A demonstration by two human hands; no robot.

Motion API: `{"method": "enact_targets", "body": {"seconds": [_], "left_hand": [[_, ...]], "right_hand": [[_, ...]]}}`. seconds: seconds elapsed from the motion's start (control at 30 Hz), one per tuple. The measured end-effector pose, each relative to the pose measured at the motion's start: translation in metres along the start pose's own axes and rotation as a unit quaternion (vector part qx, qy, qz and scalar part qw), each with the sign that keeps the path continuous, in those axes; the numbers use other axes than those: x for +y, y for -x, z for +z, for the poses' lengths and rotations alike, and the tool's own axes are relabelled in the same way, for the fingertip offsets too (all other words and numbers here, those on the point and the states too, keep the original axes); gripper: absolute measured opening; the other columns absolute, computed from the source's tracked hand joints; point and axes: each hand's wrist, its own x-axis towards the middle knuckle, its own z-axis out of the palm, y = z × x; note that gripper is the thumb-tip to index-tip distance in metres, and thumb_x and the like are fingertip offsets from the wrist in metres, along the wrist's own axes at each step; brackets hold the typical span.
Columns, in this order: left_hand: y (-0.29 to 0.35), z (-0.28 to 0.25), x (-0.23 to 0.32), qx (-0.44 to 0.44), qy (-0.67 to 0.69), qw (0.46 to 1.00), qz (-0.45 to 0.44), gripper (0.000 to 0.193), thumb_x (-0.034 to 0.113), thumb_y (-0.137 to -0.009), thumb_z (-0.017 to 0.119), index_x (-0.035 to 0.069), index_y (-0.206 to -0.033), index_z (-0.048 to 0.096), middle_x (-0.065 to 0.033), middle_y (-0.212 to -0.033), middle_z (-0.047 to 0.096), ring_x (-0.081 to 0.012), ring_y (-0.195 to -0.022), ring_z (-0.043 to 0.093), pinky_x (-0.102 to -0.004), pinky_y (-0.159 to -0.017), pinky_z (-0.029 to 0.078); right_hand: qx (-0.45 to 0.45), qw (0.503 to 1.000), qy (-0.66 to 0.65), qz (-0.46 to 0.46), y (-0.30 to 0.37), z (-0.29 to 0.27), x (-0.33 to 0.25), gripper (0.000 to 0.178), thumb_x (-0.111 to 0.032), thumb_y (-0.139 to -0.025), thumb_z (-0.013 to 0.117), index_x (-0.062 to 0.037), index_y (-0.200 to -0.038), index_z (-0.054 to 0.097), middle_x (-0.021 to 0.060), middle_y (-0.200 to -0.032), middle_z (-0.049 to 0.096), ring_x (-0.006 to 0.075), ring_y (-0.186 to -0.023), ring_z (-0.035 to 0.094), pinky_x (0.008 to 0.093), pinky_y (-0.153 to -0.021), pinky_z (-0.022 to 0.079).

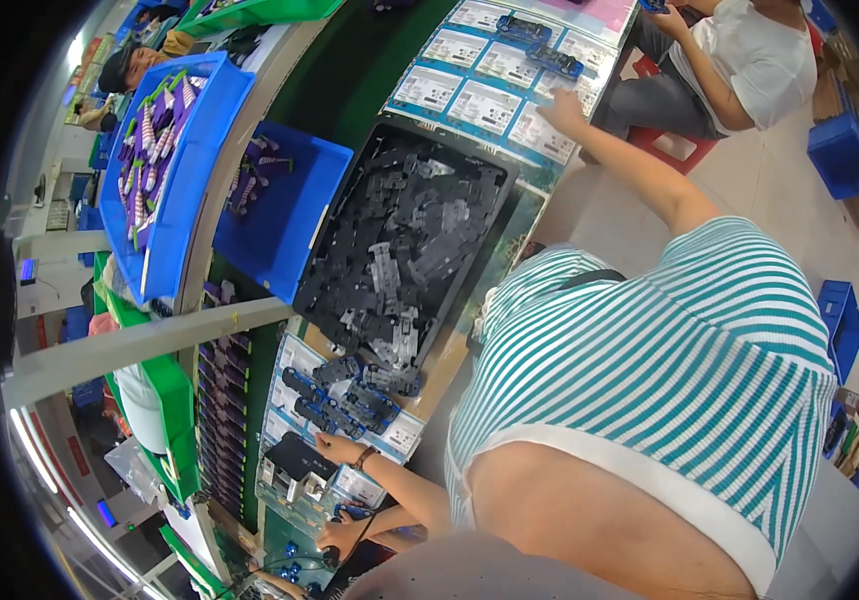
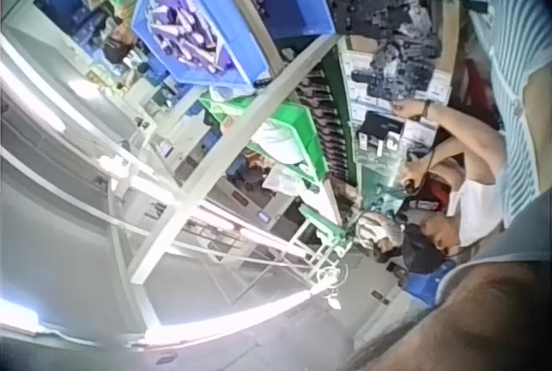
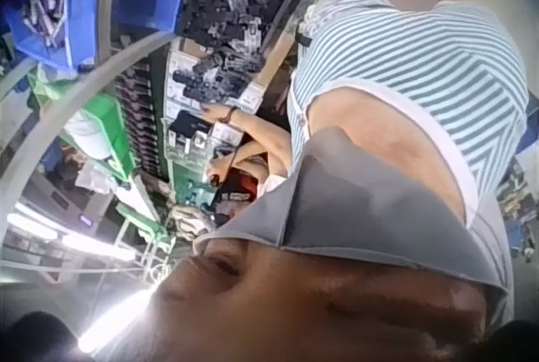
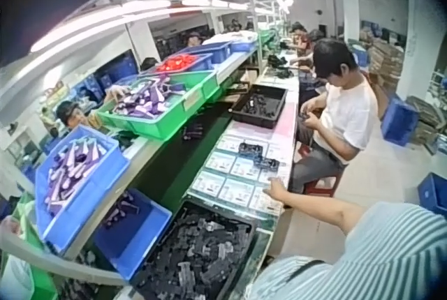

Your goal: The person assembles plastic internal parts into blue plastic device housings by hand, taking the parts from storage bins and inserting them into the housings.

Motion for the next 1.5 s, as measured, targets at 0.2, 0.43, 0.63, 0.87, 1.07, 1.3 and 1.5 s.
{"method": "enact_targets", "body": {"seconds": [0.2, 0.43, 0.63, 0.87, 1.07, 1.3, 1.5], "left_hand": [[0.083, -0.008, 0.142, -0.212, 0.303, 0.921, -0.121, 0.032, 0.023, -0.098, 0.045, 0.001, -0.121, 0.053, -0.0125, -0.113, 0.060, -0.0240, -0.102, 0.059, -0.0324, -0.087, 0.047], [0.140, 0.026, 0.242, -0.254, 0.391, 0.868, -0.171, 0.032, 0.022, -0.097, 0.048, -0.001, -0.119, 0.051, -0.0136, -0.111, 0.058, -0.0250, -0.099, 0.058, -0.0378, -0.090, 0.047], [0.184, 0.056, 0.299, -0.298, 0.564, 0.743, -0.203, 0.042, 0.034, -0.098, 0.044, -0.001, -0.123, 0.046, -0.0139, -0.112, 0.056, -0.0281, -0.104, 0.055, -0.0425, -0.095, 0.044], [0.255, 0.110, 0.346, -0.481, 0.679, 0.437, -0.342, 0.061, 0.056, -0.094, 0.035, 0.013, -0.137, 0.040, -0.0116, -0.135, 0.046, -0.0313, -0.125, 0.041, -0.0487, -0.107, 0.028], [0.263, 0.095, 0.317, -0.419, 0.719, 0.431, -0.347, 0.072, 0.068, -0.087, 0.036, 0.018, -0.140, 0.038, -0.0085, -0.142, 0.040, -0.0271, -0.130, 0.037, -0.0483, -0.107, 0.027], [0.250, 0.061, 0.284, -0.354, 0.746, 0.417, -0.379, 0.070, 0.068, -0.087, 0.036, 0.020, -0.137, 0.042, -0.0094, -0.142, 0.040, -0.0290, -0.130, 0.037, -0.0580, -0.107, 0.022], [0.242, 0.039, 0.271, -0.332, 0.760, 0.415, -0.374, 0.073, 0.067, -0.086, 0.038, 0.012, -0.133, 0.045, -0.0123, -0.137, 0.044, -0.0307, -0.127, 0.039, -0.0584, -0.108, 0.019]], "right_hand": [[-0.003, 0.991, 0.134, 0.027, -0.088, -0.019, 0.039, 0.101, -0.030, -0.063, 0.082, -0.0119, -0.143, 0.024, 0.0260, -0.140, 0.029, 0.0435, -0.127, 0.033, 0.0515, -0.098, 0.039], [-0.036, 0.993, 0.102, -0.052, -0.132, -0.009, 0.085, 0.076, -0.016, -0.068, 0.071, -0.0005, -0.134, 0.036, 0.0247, -0.113, 0.056, 0.0390, -0.104, 0.056, 0.0439, -0.087, 0.047], [-0.052, 0.974, -0.040, -0.215, -0.070, -0.031, 0.009, 0.071, -0.020, -0.070, 0.074, -0.0029, -0.131, 0.042, 0.0226, -0.112, 0.058, 0.0365, -0.102, 0.058, 0.0416, -0.085, 0.047], [-0.276, 0.850, -0.224, -0.389, 0.091, -0.073, -0.157, 0.074, -0.019, -0.068, 0.075, -0.0062, -0.133, 0.041, 0.0190, -0.124, 0.053, 0.0332, -0.110, 0.055, 0.0379, -0.093, 0.045], [-0.360, 0.768, -0.206, -0.488, 0.163, -0.064, -0.200, 0.067, -0.026, -0.073, 0.073, -0.0065, -0.130, 0.044, 0.0153, -0.105, 0.057, 0.0323, -0.101, 0.055, 0.0415, -0.086, 0.046], [-0.296, 0.707, -0.151, -0.625, 0.119, -0.005, -0.231, 0.042, -0.006, -0.078, 0.060, -0.0068, -0.120, 0.054, 0.0147, -0.127, 0.049, 0.0334, -0.121, 0.043, 0.0416, -0.101, 0.038], [-0.300, 0.667, 0.008, -0.682, 0.075, 0.032, -0.224, 0.030, -0.005, -0.073, 0.065, -0.0088, -0.103, 0.062, 0.0087, -0.100, 0.057, 0.0302, -0.102, 0.054, 0.0395, -0.087, 0.045]]}}
